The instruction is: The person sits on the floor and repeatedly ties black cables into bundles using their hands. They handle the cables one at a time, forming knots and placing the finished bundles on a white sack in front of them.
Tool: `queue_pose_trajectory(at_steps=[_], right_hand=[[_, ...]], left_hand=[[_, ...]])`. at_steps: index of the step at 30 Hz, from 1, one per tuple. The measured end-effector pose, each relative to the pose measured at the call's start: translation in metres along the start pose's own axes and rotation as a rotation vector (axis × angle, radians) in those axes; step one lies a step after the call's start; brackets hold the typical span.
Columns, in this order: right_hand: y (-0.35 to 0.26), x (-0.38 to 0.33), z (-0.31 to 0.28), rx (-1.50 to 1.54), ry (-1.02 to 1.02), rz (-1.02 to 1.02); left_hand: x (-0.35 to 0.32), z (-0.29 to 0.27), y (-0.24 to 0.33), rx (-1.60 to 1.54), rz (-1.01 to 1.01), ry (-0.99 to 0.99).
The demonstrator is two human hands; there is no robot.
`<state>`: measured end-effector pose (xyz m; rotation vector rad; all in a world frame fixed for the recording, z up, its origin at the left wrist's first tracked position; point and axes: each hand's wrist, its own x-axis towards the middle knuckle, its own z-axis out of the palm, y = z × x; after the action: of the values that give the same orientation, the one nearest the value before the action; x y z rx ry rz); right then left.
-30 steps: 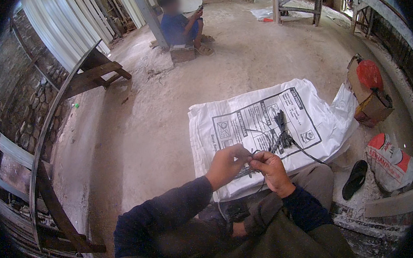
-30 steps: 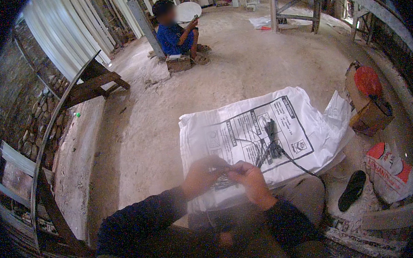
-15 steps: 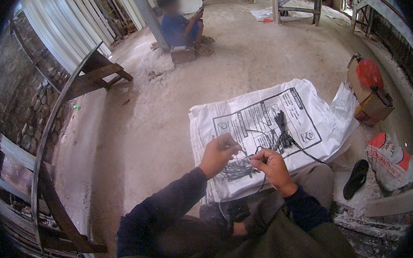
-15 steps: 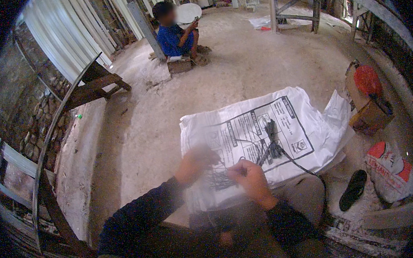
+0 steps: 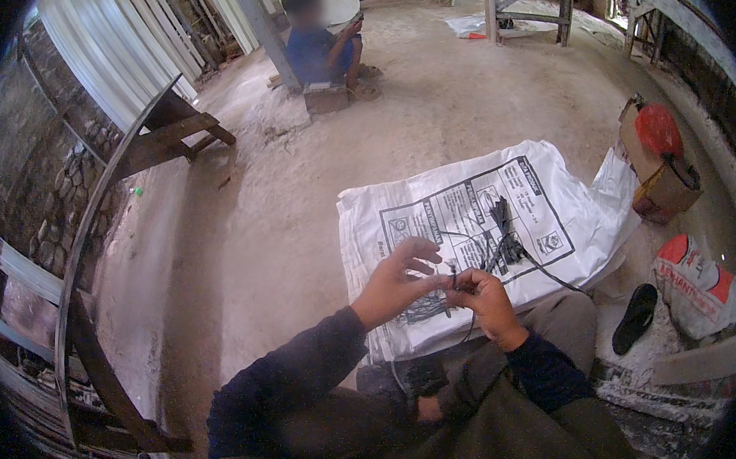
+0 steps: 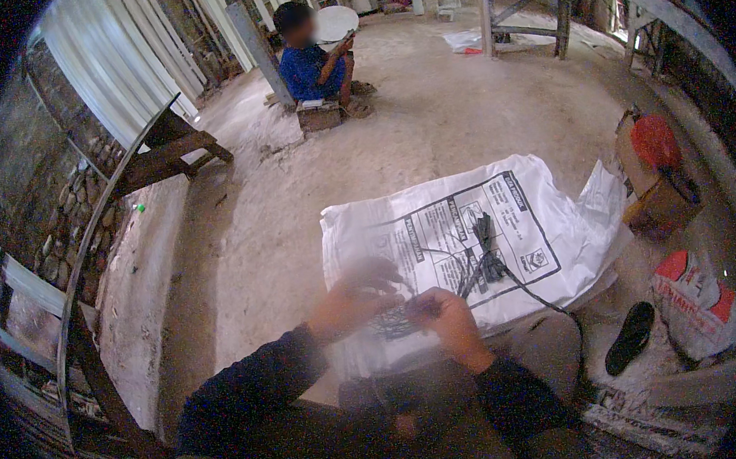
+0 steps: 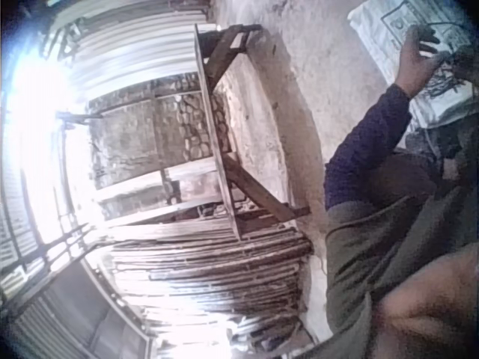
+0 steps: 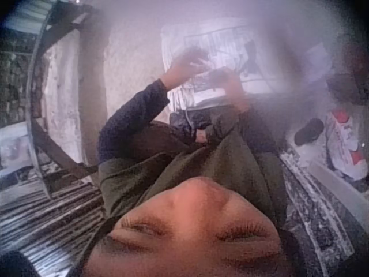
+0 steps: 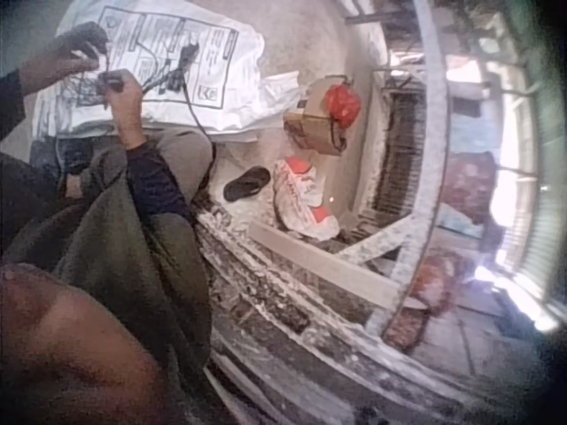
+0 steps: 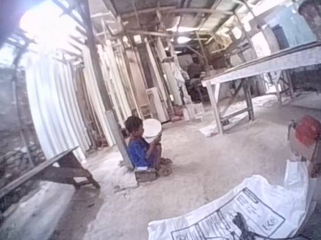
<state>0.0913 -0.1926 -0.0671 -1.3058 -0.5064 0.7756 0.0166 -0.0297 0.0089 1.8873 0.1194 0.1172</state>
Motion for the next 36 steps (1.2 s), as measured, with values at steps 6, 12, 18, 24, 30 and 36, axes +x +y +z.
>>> queue_pose_trajectory(at_steps=[6, 12, 18, 24, 30, 36], right_hand=[[-0.009, -0.002, -0.001, 0.433, -0.027, 0.093], [-0.008, -0.001, -0.004, 0.487, 0.041, 0.062], [-0.011, 0.003, -0.018, 0.617, 0.11, 0.017], [-0.024, 0.001, -0.028, 0.796, 0.008, -0.127], [-0.024, -0.003, -0.028, 0.591, -0.064, -0.13], [-0.022, 0.003, -0.026, -0.249, 0.186, -0.241]], left_hand=[[-0.005, 0.011, -0.003, 0.213, -0.141, -0.265], [-0.003, 0.013, -0.009, 0.227, -0.065, -0.225], [0.001, 0.0, -0.039, 0.184, -0.176, -0.102], [0.004, -0.004, -0.059, 0.159, -0.212, 0.037], [0.002, -0.007, -0.039, 0.138, -0.297, 0.012], [-0.001, -0.005, -0.025, -0.155, -0.281, -0.076]])
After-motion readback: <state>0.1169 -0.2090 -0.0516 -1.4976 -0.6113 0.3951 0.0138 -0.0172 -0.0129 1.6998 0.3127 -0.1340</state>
